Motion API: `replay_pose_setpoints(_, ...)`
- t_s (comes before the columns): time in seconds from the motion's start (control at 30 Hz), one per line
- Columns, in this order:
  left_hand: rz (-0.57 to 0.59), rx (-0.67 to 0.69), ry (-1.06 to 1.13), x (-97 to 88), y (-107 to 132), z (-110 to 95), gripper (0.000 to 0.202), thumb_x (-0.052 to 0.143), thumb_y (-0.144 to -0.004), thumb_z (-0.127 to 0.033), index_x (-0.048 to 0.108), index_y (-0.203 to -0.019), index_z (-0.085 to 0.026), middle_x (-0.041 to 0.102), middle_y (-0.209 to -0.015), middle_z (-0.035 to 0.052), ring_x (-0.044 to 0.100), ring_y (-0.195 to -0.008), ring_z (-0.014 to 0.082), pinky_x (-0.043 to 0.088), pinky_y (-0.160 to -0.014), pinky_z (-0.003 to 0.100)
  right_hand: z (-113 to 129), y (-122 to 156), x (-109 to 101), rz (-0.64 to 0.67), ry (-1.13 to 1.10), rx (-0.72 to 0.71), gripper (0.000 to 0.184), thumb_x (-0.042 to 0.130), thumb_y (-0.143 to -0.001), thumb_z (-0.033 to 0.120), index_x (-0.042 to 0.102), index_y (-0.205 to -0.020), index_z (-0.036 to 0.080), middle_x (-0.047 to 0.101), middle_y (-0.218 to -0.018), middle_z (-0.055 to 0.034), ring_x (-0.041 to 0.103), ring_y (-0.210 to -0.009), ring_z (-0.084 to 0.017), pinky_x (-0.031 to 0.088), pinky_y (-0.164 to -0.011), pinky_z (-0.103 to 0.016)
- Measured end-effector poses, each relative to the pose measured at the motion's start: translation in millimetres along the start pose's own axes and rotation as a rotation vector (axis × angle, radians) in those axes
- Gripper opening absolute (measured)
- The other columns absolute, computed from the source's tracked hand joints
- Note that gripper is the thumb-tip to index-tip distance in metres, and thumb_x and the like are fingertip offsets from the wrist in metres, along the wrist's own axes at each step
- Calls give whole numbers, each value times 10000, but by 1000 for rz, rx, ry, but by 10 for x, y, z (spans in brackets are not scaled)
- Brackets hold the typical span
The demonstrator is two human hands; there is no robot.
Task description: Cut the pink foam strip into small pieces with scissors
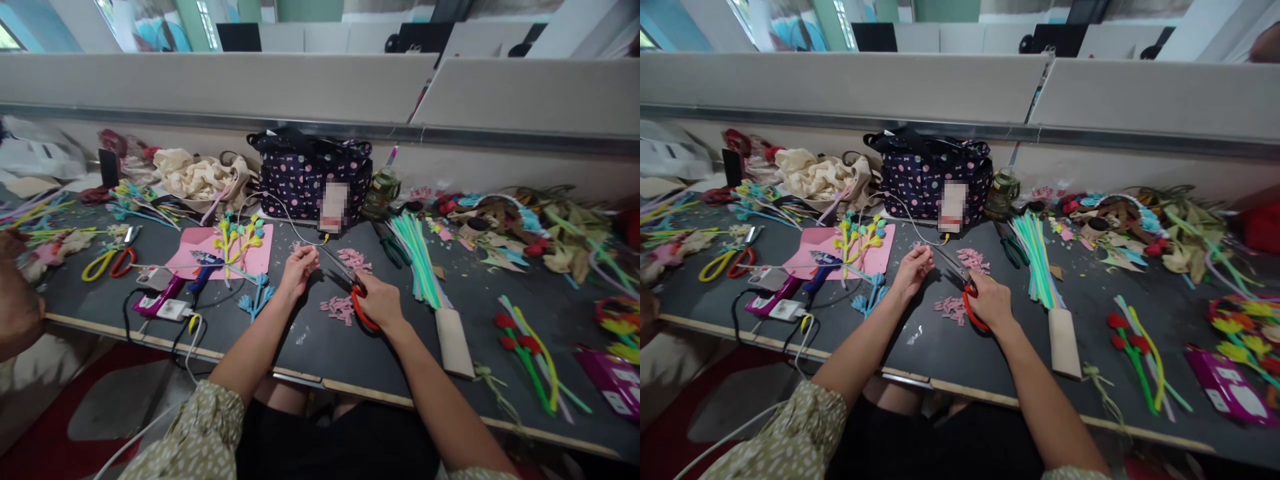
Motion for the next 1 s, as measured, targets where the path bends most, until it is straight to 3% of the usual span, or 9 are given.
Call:
replay_pose_setpoints(0.53, -4, 72, -46, -7, -12, -39, 360, 871, -562, -279, 701, -841, -129, 658, -739, 5, 598, -602, 76, 526, -619, 222, 11, 6, 85, 46, 89, -32, 424, 532, -834, 291, 595, -1249, 226, 708, -1096, -51, 642, -968, -203, 452, -721, -271)
replay_pose_setpoints(0.8, -46, 5, -14, -62, -33, 11, 369, 877, -536, -268, 687, -826, -142, 636, -702, -15, 563, -551, 61, 515, -606, 223, -46, 4, 60, 2, 94, 10, 435, 525, -839, 291, 593, -1263, 219, 688, -1186, -59, 646, -995, -201, 460, -726, -262)
replay_pose_setpoints(0.87, -56, 40, -50, -55, -19, -25, 342, 863, -556, -273, 690, -823, -148, 630, -698, -16, 545, -542, 61, 508, -606, 229, -75, 4, 58, 0, 114, 41, 445, 517, -846, 295, 583, -1278, 214, 691, -1179, -61, 651, -980, -204, 461, -712, -267)
replay_pose_setpoints(1.0, 4, 232, -263, 72, 62, -177, 269, 809, -636, -313, 718, -834, -156, 650, -767, 10, 540, -602, 81, 473, -598, 227, -58, 8, 80, 21, 134, 37, 427, 523, -843, 306, 593, -1256, 223, 697, -1153, -59, 653, -949, -202, 455, -699, -269)
Point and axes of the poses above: each hand's wrist, its own y-axis away from the middle knuckle, its own x-axis out of the palm, z = x × y, the point moved 8 cm from there along -y, towards the middle knuckle
